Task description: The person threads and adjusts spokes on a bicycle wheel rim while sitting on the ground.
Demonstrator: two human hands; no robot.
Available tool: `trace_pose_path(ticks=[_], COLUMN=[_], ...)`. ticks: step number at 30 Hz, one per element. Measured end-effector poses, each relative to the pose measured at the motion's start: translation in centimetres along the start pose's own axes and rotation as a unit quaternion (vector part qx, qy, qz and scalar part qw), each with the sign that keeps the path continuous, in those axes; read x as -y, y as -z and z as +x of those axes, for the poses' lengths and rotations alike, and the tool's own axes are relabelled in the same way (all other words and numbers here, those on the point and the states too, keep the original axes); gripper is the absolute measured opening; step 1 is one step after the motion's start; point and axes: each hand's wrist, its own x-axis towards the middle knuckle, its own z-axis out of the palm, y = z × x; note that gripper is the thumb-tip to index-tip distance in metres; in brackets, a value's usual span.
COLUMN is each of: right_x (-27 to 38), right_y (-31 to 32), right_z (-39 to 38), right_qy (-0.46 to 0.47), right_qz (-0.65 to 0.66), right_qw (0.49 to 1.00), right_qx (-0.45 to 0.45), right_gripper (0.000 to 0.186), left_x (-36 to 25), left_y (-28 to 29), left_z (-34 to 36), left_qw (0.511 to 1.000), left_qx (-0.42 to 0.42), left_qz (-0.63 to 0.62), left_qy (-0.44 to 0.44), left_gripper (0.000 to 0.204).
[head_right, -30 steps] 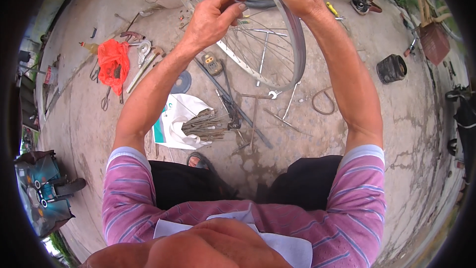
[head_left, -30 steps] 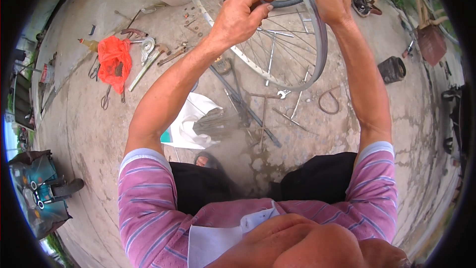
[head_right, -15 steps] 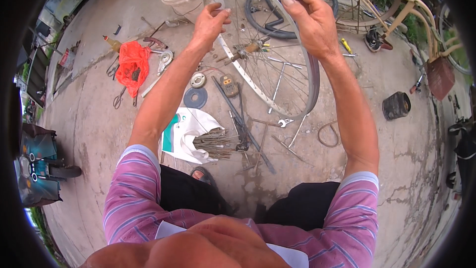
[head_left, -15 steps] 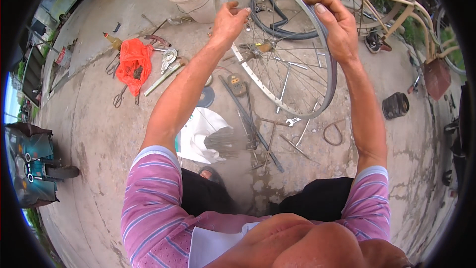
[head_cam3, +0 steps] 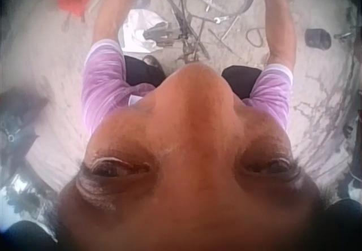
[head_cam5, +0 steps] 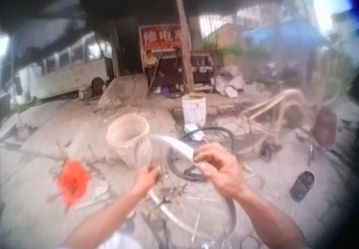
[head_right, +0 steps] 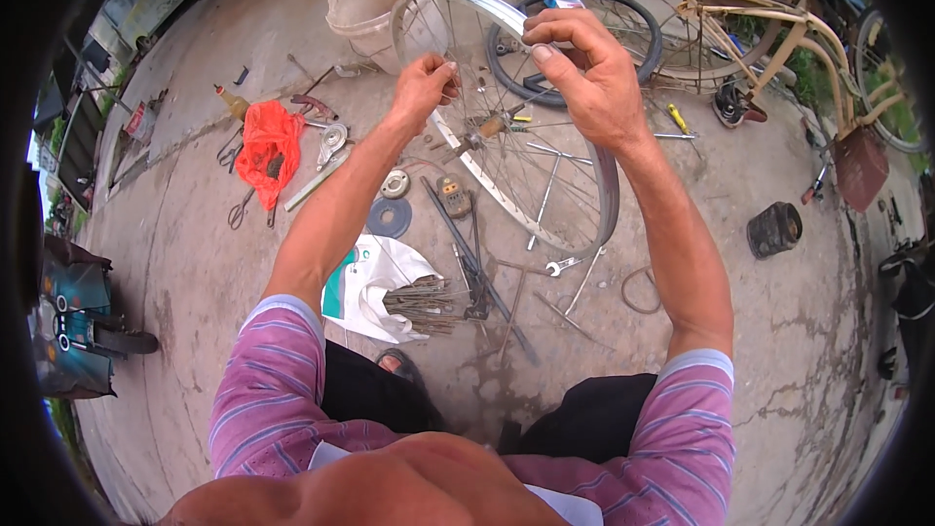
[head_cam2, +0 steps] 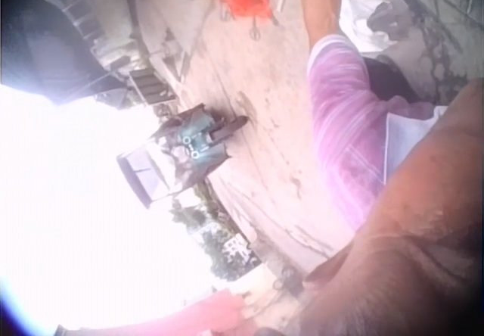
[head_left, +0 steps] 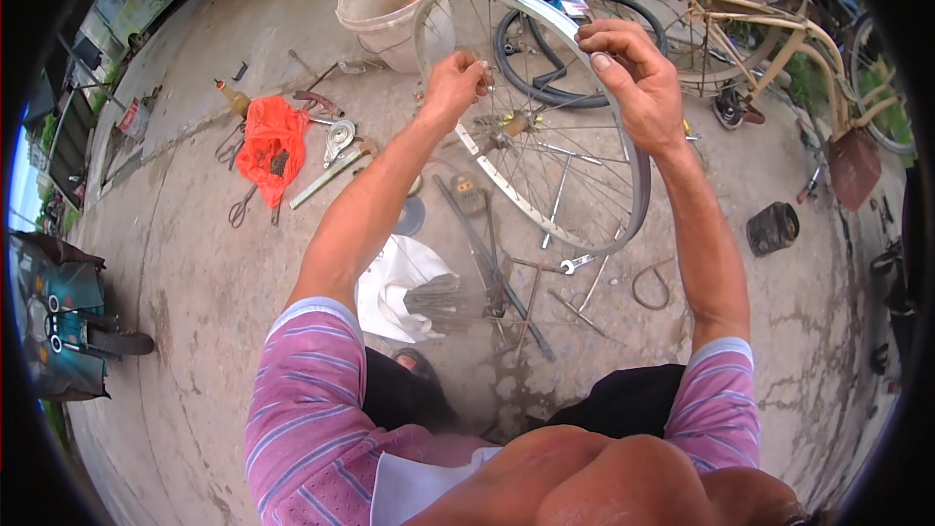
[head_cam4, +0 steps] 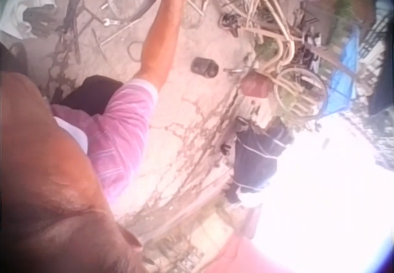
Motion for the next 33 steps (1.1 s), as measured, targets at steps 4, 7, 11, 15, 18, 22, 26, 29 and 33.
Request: trace_pose_path(ticks=[4, 7, 11, 15, 18, 22, 26, 29, 33], right_x=[-0.3, -0.5, -0.7, -0.8, -1.4, -1.5, -2.0, -1.8, -1.7], right_y=[0.5, 0.3, 0.0, 0.5, 1.1, 0.7, 1.2, 1.6, 1.1], right_z=[-0.2, -0.3, -0.1, 0.0, -0.3, -0.1, -0.4, -0.3, 0.1], right_qy=[-0.009, -0.005, 0.016, 0.016, 0.01, 0.011, 0.01, 0.01, 0.022], right_qz=[-0.024, -0.019, -0.026, -0.036, -0.048, -0.019, -0.022, -0.037, -0.035], right_qw=[0.999, 1.0, 0.999, 0.999, 0.999, 1.0, 1.0, 0.999, 0.999], right_qx=[0.022, 0.023, 0.011, 0.006, 0.012, 0.012, 0.013, 0.014, 0.013], right_gripper=[0.019, 0.019, 0.015, 0.016, 0.017, 0.017, 0.017, 0.017, 0.018], left_x=[0.3, 0.7, 2.1, 1.1, 1.1, 2.9, 2.6, 1.8, 2.0], left_y=[0.0, 0.4, 1.3, 1.1, 1.4, 2.9, 1.8, 1.2, 0.7], left_z=[-0.5, -0.6, 0.0, 0.0, 0.2, 1.5, 0.3, -0.4, -0.4], left_qw=[0.999, 0.998, 0.997, 0.998, 0.997, 0.991, 0.999, 0.999, 0.984], left_qx=[-0.006, -0.039, -0.051, -0.027, -0.051, -0.075, -0.014, 0.008, -0.046], left_qz=[0.039, 0.05, 0.045, 0.04, 0.049, 0.096, 0.041, 0.008, 0.142], left_qy=[0.005, -0.003, -0.038, -0.036, -0.038, -0.054, 0.005, 0.032, -0.098], left_gripper=[0.028, 0.04, 0.055, 0.058, 0.056, 0.066, 0.072, 0.068, 0.052])
